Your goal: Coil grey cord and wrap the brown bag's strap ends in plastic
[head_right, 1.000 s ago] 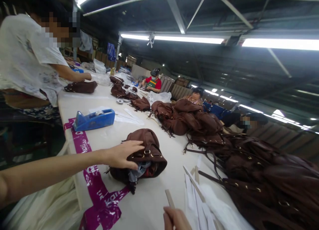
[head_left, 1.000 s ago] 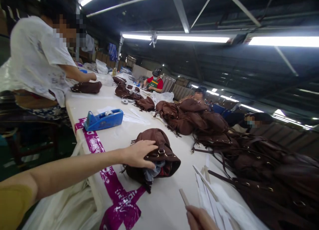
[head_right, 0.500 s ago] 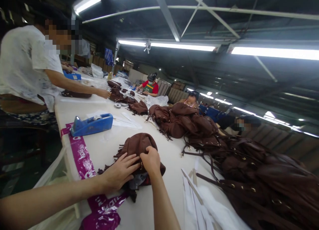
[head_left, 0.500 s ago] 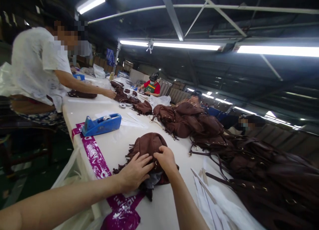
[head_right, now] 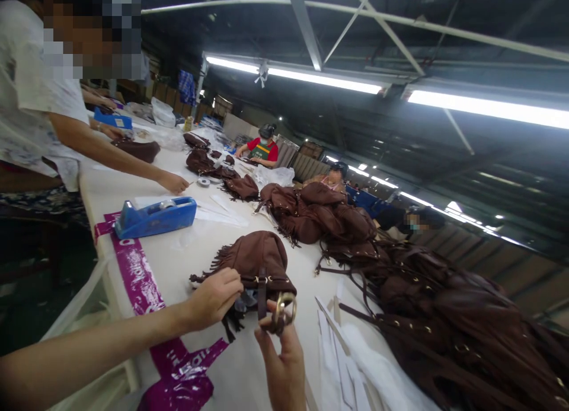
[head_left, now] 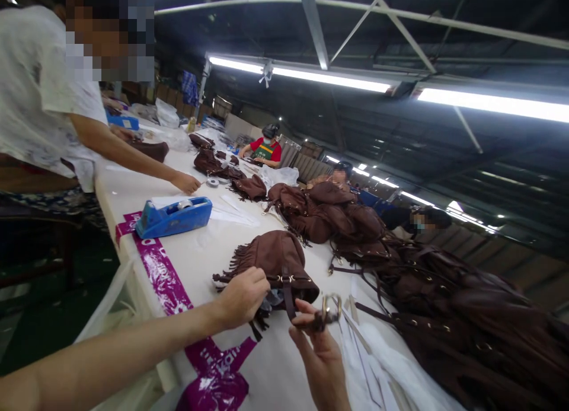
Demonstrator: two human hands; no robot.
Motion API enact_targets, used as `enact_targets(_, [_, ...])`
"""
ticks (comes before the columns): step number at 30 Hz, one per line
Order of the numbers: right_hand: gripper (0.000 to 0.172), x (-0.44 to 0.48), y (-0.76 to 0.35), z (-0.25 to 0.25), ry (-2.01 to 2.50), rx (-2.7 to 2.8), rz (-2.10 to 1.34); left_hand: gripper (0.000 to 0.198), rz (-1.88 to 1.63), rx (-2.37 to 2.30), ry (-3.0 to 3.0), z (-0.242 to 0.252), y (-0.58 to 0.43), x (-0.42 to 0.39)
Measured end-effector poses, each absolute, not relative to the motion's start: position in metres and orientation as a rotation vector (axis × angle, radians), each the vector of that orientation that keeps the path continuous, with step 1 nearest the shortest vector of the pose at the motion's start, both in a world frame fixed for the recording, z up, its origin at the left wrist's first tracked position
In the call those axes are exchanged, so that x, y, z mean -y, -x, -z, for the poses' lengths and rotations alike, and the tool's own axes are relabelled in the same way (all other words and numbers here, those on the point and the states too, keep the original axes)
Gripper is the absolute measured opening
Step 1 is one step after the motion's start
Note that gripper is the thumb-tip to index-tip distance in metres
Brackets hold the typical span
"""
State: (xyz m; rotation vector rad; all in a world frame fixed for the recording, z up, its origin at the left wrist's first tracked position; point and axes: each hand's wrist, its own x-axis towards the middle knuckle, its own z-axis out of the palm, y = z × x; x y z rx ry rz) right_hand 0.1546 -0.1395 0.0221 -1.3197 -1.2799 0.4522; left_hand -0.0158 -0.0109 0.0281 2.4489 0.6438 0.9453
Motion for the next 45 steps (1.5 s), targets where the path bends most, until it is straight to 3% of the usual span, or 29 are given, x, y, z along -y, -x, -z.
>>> enact_targets(3, [0.009,0.148,-0.144,-0.014,1.376,1.485,-0.217,0.034,-0.531,-0.567,-1.737,-0.021,0.012,0.038])
enact_targets(5, [0.023,0.151,-0.136,-0.012,1.412,1.629,-0.126,0.041,-0.338,-0.490,-1.329,-0.015,0.003,0.045])
enact_targets(8, [0.045,0.159,-0.130,-0.012,1.456,1.835,0.021,0.043,-0.377,-0.468,-1.093,-0.012,-0.011,0.043])
enact_targets(10, [0.049,0.169,-0.138,-0.012,1.498,1.929,0.100,0.039,-0.379,-0.497,-1.069,-0.014,-0.016,0.038])
enact_targets(15, [0.025,0.211,-0.210,-0.014,2.048,1.553,0.178,0.037,-0.122,-0.393,-1.040,-0.010,-0.011,0.035])
enact_targets(21, [0.034,0.234,-0.284,-0.016,2.579,1.370,0.223,0.031,-0.089,-0.363,-1.099,-0.003,-0.005,0.043])
enact_targets(33, [0.029,0.207,-0.256,0.003,2.835,1.353,0.204,0.028,-0.152,-0.339,-1.123,0.002,-0.007,0.044])
enact_targets(40, [0.020,0.204,-0.266,-0.009,2.826,1.252,-0.026,0.023,-0.137,-0.302,-1.203,0.001,-0.005,0.045])
enact_targets(45, [0.014,0.204,-0.267,-0.007,2.812,1.211,-0.111,0.033,-0.158,-0.376,-1.173,0.003,-0.003,0.046])
